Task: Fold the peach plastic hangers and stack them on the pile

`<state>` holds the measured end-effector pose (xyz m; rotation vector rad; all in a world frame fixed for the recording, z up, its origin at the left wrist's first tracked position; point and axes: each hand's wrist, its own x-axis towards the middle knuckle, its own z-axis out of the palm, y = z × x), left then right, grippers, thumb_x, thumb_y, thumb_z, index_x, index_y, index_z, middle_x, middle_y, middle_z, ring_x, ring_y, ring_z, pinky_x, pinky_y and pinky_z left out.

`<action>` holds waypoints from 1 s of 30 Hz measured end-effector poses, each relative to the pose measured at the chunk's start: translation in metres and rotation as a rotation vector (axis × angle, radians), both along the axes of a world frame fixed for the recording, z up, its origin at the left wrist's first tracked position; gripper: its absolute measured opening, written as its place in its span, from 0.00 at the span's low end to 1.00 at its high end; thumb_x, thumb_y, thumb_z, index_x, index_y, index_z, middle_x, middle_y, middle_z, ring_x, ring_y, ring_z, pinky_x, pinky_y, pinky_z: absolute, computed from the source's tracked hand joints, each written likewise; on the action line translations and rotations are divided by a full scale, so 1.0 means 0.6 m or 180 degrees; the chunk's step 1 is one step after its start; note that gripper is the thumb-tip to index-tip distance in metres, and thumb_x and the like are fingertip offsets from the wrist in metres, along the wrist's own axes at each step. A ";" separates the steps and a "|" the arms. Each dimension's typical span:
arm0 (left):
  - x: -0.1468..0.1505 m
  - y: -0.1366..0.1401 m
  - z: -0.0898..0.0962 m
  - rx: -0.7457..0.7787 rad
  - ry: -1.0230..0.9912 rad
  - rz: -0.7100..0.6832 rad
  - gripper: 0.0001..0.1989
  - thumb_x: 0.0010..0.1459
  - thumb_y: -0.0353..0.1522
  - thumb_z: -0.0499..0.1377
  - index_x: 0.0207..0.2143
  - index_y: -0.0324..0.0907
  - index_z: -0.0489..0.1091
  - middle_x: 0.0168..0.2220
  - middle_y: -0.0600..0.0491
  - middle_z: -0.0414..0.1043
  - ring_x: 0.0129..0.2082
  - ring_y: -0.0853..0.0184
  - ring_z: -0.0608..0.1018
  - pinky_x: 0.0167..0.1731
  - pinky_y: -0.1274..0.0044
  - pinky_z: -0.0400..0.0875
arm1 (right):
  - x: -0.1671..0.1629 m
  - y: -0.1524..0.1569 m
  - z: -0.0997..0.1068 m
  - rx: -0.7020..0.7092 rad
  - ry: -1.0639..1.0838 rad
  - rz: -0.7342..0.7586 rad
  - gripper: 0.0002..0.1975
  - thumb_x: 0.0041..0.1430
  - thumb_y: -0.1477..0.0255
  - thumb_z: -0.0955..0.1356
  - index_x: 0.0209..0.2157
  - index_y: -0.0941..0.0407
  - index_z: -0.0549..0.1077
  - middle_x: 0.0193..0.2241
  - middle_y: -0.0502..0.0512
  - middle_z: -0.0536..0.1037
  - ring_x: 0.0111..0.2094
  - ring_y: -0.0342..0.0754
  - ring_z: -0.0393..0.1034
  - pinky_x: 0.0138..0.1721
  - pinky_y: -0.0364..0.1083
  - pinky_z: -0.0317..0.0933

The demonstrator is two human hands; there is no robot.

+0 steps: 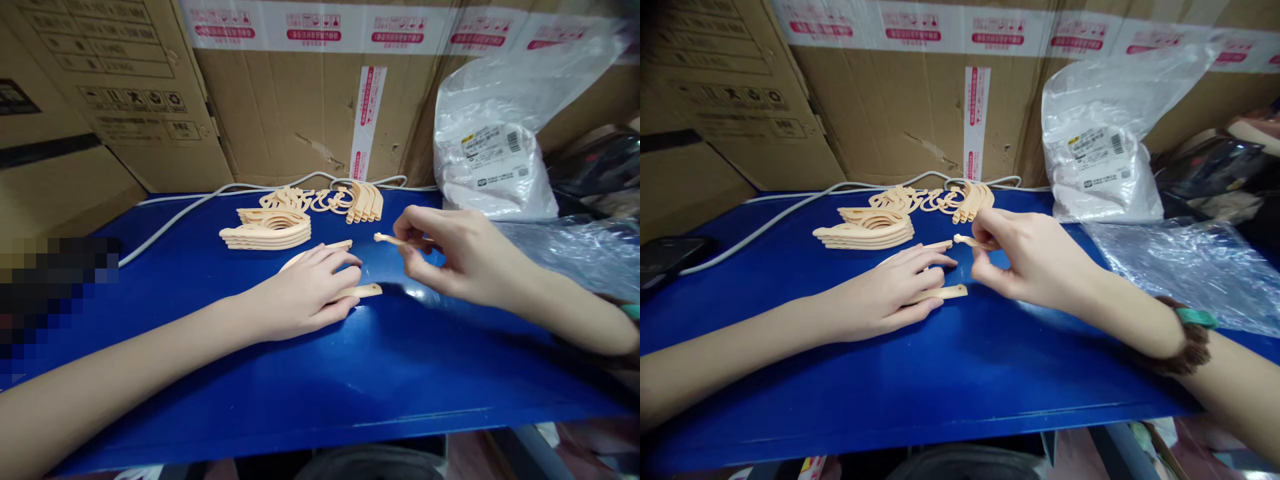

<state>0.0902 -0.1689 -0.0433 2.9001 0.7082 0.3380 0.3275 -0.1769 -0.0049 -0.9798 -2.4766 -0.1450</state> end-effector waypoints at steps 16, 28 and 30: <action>-0.005 -0.007 0.001 -0.0633 -0.0692 0.0217 0.09 0.70 0.35 0.47 0.35 0.43 0.59 0.46 0.49 0.69 0.63 0.61 0.62 0.56 0.72 0.60 | 0.015 0.004 -0.030 -0.1109 -0.0570 -0.0086 0.16 0.68 0.66 0.55 0.32 0.55 0.67 0.19 0.48 0.68 0.19 0.44 0.63 0.25 0.45 0.48; -0.002 -0.006 0.000 -0.0623 -0.0691 0.0169 0.09 0.70 0.34 0.48 0.34 0.43 0.58 0.47 0.49 0.68 0.65 0.63 0.60 0.56 0.74 0.58 | 0.006 -0.014 -0.033 -0.1523 -0.0056 0.0105 0.18 0.70 0.63 0.55 0.27 0.55 0.61 0.20 0.46 0.66 0.21 0.41 0.56 0.26 0.44 0.48; -0.003 -0.007 0.000 -0.0653 -0.0702 0.0205 0.09 0.70 0.35 0.48 0.34 0.44 0.57 0.47 0.49 0.69 0.64 0.63 0.61 0.55 0.74 0.60 | 0.005 -0.016 -0.032 -0.1667 0.0018 0.0071 0.19 0.71 0.62 0.54 0.28 0.55 0.61 0.21 0.46 0.66 0.21 0.41 0.57 0.27 0.44 0.48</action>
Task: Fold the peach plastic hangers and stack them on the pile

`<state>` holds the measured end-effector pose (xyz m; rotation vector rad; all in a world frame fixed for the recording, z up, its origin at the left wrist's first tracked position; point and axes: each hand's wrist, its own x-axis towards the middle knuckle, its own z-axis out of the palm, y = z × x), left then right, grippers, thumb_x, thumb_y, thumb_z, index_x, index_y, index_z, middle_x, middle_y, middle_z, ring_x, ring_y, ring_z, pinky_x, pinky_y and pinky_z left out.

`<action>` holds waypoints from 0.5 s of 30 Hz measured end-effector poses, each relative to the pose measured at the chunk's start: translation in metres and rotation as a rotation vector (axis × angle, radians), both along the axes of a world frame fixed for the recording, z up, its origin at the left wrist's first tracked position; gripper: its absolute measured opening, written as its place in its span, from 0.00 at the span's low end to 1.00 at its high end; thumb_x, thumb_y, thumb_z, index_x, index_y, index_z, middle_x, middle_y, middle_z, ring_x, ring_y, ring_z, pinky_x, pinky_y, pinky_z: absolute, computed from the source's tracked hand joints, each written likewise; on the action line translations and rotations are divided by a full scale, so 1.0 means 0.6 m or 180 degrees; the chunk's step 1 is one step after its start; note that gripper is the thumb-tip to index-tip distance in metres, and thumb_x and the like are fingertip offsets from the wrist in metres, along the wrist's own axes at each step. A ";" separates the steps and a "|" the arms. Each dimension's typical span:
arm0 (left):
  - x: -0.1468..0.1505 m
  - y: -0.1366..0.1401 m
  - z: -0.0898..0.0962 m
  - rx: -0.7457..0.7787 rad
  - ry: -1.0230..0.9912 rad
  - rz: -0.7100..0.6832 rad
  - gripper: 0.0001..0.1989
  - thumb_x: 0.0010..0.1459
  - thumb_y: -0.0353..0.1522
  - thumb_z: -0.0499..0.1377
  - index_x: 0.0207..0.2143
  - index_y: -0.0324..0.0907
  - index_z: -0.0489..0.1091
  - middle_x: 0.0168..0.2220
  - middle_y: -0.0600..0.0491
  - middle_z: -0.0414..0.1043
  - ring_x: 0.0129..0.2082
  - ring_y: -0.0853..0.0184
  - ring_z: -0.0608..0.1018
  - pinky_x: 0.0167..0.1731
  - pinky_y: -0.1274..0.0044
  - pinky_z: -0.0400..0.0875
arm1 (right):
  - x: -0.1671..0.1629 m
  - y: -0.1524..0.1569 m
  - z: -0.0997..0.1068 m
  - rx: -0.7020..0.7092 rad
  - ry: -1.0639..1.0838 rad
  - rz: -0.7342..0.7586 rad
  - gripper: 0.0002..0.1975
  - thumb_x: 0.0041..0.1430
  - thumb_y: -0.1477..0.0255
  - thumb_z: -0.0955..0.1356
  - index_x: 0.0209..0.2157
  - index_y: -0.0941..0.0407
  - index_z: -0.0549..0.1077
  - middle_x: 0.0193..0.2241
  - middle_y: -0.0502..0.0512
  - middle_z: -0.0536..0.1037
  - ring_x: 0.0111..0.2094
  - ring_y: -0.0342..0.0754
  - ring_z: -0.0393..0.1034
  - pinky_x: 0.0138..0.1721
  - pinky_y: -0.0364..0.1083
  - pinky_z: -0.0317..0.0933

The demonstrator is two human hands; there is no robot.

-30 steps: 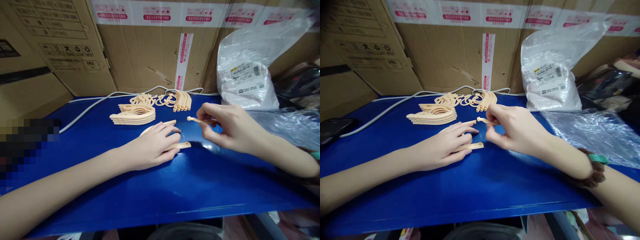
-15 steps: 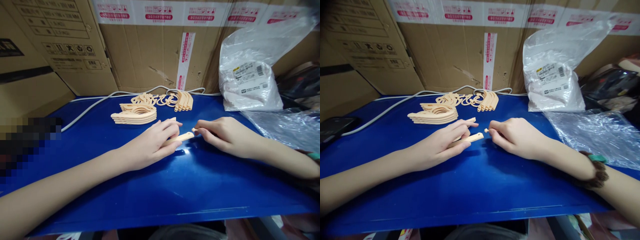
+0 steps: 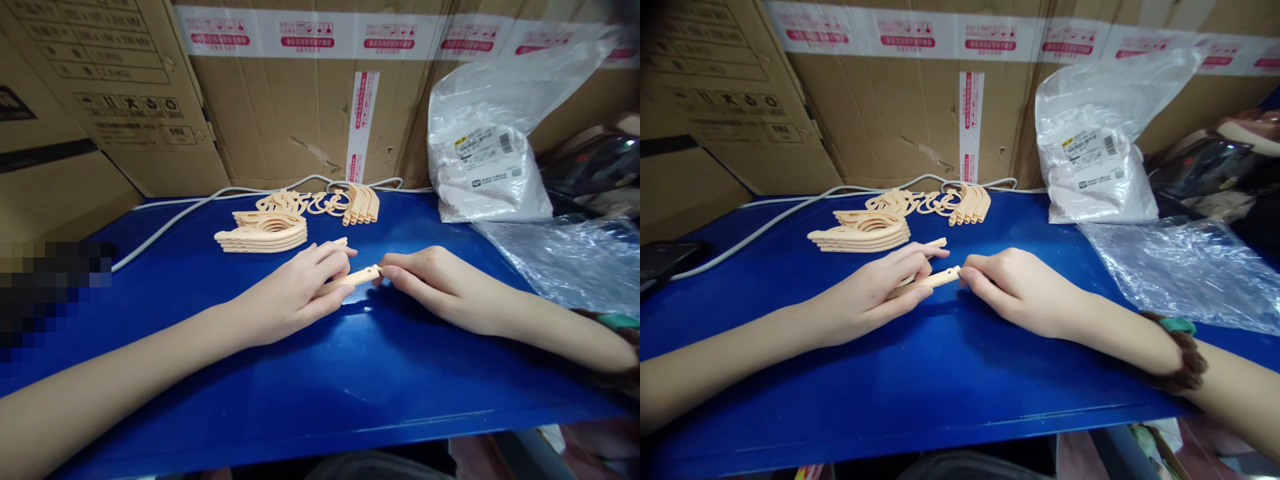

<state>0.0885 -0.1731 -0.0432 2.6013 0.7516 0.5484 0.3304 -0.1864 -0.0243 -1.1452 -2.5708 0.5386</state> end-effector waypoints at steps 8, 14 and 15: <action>-0.002 -0.003 0.000 0.0015 0.0096 0.0028 0.09 0.70 0.36 0.47 0.37 0.43 0.60 0.57 0.47 0.64 0.66 0.63 0.59 0.58 0.73 0.57 | -0.004 -0.006 -0.007 -0.0181 -0.0058 0.0000 0.19 0.70 0.58 0.58 0.29 0.55 0.64 0.20 0.45 0.66 0.21 0.41 0.57 0.26 0.44 0.47; 0.001 -0.004 -0.001 0.0054 0.0059 -0.0010 0.09 0.70 0.35 0.48 0.37 0.42 0.62 0.56 0.47 0.65 0.64 0.61 0.62 0.56 0.72 0.60 | -0.009 -0.007 -0.010 -0.0186 0.0187 0.0027 0.19 0.70 0.59 0.58 0.29 0.56 0.65 0.22 0.46 0.67 0.22 0.40 0.58 0.26 0.43 0.49; 0.001 -0.004 -0.001 0.0068 0.0059 -0.0015 0.09 0.70 0.35 0.48 0.37 0.42 0.62 0.56 0.47 0.66 0.64 0.61 0.62 0.56 0.71 0.61 | -0.010 -0.007 -0.010 -0.0200 0.0206 0.0045 0.19 0.70 0.60 0.58 0.29 0.56 0.65 0.22 0.46 0.68 0.22 0.40 0.59 0.26 0.42 0.50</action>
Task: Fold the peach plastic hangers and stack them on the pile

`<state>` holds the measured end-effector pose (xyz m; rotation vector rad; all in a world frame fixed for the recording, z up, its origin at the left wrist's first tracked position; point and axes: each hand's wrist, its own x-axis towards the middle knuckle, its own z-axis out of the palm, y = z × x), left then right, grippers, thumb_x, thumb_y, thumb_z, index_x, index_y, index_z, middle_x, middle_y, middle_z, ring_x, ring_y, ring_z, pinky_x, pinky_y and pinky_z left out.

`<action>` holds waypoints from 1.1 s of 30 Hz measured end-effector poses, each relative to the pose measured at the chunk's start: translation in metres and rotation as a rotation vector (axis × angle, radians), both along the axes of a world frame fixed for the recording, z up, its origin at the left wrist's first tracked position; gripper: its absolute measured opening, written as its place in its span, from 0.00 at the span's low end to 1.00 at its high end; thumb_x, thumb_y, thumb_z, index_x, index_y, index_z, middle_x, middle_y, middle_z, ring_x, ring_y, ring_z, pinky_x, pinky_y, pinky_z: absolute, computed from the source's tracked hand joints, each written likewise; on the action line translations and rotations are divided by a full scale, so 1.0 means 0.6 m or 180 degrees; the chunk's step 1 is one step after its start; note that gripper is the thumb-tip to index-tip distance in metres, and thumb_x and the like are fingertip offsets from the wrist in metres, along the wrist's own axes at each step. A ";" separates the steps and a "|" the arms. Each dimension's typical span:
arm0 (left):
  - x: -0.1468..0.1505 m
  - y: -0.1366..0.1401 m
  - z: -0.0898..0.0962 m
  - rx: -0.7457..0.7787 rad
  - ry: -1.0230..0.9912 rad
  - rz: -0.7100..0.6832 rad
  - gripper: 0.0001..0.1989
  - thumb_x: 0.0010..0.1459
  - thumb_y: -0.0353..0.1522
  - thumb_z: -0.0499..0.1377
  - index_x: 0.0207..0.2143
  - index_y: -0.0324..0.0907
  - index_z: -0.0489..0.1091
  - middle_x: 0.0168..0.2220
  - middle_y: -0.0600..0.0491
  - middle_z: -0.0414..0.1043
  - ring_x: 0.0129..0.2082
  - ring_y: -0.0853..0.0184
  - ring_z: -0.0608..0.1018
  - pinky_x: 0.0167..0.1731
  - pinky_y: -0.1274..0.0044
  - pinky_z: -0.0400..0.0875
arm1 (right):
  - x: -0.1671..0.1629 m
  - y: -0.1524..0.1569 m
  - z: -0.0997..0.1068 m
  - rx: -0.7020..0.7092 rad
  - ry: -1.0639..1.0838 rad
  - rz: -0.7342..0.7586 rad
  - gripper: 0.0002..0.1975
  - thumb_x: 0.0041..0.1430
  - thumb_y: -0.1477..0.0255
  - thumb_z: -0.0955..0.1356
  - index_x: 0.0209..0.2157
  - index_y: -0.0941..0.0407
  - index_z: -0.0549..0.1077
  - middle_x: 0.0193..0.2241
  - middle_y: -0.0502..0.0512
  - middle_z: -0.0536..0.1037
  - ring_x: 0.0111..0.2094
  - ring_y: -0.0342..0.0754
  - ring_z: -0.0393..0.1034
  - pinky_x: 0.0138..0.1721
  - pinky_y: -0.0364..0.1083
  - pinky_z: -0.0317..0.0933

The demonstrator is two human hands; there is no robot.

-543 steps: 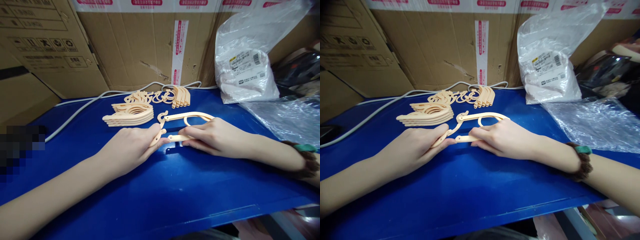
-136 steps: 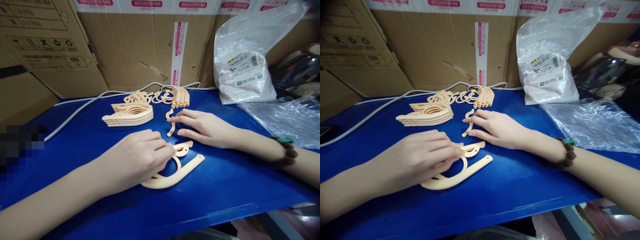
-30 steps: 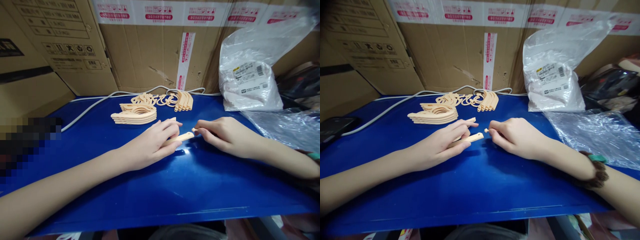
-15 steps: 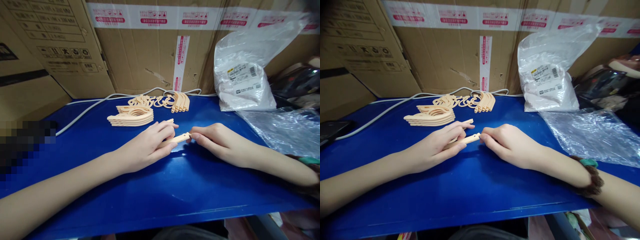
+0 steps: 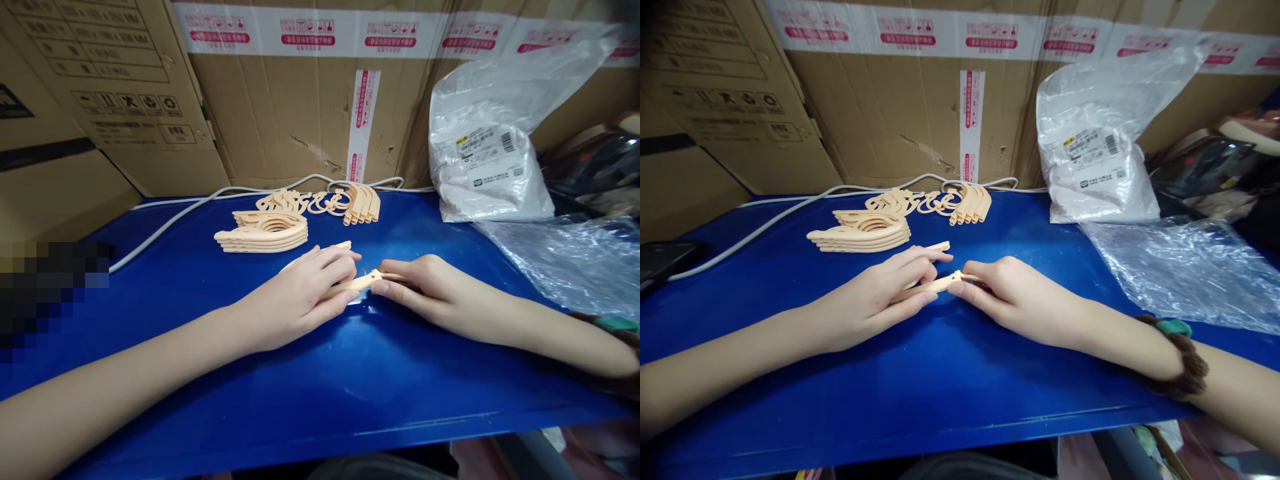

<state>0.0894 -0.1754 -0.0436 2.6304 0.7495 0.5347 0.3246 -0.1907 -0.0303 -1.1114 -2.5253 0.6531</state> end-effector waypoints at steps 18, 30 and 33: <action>-0.003 0.003 -0.006 0.0033 0.0279 -0.0043 0.14 0.71 0.35 0.44 0.48 0.43 0.68 0.60 0.48 0.63 0.67 0.59 0.57 0.65 0.59 0.51 | 0.006 0.003 -0.017 0.1365 -0.0746 0.0118 0.21 0.72 0.61 0.52 0.30 0.55 0.63 0.20 0.48 0.69 0.18 0.43 0.63 0.22 0.43 0.47; -0.001 0.003 -0.001 -0.0046 0.0259 -0.0042 0.13 0.71 0.35 0.44 0.42 0.43 0.67 0.60 0.48 0.63 0.67 0.60 0.57 0.65 0.60 0.52 | 0.007 0.004 -0.021 0.2428 -0.1123 0.0234 0.18 0.73 0.66 0.53 0.30 0.56 0.64 0.22 0.49 0.72 0.20 0.43 0.68 0.22 0.44 0.48; -0.001 0.003 0.000 -0.0054 0.0234 -0.0039 0.14 0.71 0.35 0.44 0.41 0.43 0.67 0.60 0.48 0.63 0.67 0.59 0.57 0.65 0.60 0.52 | 0.007 0.003 -0.020 0.2685 -0.1230 0.0217 0.17 0.72 0.68 0.55 0.30 0.56 0.65 0.21 0.49 0.71 0.20 0.43 0.67 0.22 0.44 0.47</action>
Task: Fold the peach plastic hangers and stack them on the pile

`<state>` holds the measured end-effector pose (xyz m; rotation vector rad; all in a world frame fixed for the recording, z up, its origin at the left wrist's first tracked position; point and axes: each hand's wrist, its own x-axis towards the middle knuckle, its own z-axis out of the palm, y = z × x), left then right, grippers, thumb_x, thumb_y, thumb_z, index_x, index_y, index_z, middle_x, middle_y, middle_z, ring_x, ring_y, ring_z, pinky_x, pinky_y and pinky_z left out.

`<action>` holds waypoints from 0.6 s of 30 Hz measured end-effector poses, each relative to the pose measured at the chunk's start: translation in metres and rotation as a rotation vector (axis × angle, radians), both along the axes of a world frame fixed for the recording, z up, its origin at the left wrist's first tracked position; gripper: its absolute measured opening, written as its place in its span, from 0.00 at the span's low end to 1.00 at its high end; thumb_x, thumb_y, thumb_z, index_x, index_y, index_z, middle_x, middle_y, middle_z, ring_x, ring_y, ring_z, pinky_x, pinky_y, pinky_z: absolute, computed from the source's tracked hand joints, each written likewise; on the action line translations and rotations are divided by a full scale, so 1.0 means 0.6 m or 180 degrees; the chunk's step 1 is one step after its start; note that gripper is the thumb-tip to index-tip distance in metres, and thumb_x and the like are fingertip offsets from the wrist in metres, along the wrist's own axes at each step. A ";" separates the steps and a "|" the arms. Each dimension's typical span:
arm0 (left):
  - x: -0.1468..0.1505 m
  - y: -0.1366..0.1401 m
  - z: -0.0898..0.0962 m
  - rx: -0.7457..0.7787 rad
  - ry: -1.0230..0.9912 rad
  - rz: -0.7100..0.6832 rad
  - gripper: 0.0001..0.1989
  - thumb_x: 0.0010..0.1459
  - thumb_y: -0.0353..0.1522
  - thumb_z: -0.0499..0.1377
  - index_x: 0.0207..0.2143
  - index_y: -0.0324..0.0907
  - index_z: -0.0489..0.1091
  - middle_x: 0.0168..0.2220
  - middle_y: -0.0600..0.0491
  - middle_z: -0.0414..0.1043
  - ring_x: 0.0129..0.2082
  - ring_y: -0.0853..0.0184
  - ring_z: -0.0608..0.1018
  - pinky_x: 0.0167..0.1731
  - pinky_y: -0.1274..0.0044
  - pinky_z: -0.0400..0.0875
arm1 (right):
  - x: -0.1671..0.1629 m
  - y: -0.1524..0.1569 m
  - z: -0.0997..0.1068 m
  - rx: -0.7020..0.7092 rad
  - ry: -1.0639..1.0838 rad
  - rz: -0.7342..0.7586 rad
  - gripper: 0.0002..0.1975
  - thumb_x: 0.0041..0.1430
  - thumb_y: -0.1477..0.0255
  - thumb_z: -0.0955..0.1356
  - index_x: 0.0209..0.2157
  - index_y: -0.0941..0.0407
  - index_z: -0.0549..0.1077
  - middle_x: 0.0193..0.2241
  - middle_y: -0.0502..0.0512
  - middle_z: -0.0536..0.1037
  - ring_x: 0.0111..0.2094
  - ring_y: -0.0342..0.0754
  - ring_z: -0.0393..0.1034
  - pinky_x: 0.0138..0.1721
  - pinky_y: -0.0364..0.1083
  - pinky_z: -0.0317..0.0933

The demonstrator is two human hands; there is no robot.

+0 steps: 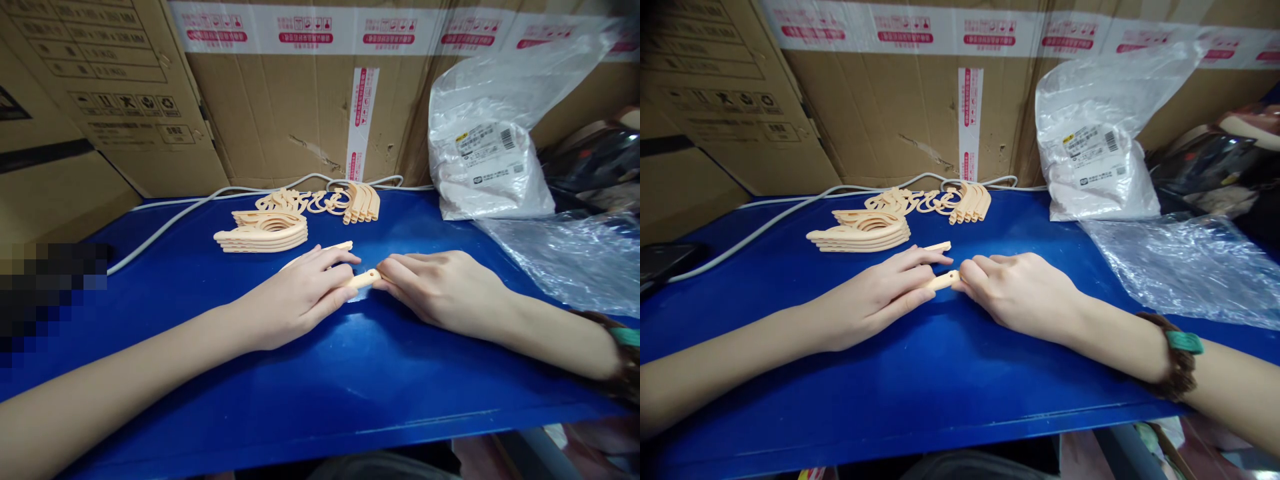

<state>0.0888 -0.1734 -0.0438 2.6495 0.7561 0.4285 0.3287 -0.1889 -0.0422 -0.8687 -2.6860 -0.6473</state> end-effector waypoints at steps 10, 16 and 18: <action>-0.003 -0.001 -0.001 -0.0004 0.0000 -0.0042 0.14 0.71 0.35 0.44 0.42 0.43 0.68 0.60 0.48 0.63 0.67 0.59 0.57 0.65 0.61 0.52 | -0.002 -0.004 0.004 0.0037 0.0044 -0.0049 0.17 0.71 0.68 0.55 0.29 0.56 0.66 0.22 0.50 0.70 0.21 0.43 0.65 0.25 0.44 0.49; -0.003 -0.001 -0.003 0.0027 -0.0016 -0.0071 0.15 0.71 0.35 0.45 0.48 0.44 0.69 0.60 0.47 0.63 0.66 0.58 0.58 0.65 0.59 0.52 | -0.001 -0.001 0.006 -0.0356 0.0125 -0.0040 0.18 0.71 0.67 0.55 0.28 0.56 0.65 0.21 0.50 0.69 0.21 0.43 0.63 0.26 0.43 0.50; -0.002 -0.001 -0.002 0.0033 -0.0011 -0.0072 0.15 0.71 0.35 0.45 0.48 0.44 0.69 0.61 0.47 0.63 0.66 0.58 0.59 0.65 0.58 0.52 | 0.000 0.000 0.005 -0.0298 0.0089 -0.0018 0.19 0.71 0.67 0.54 0.28 0.56 0.65 0.21 0.50 0.69 0.21 0.43 0.63 0.25 0.43 0.49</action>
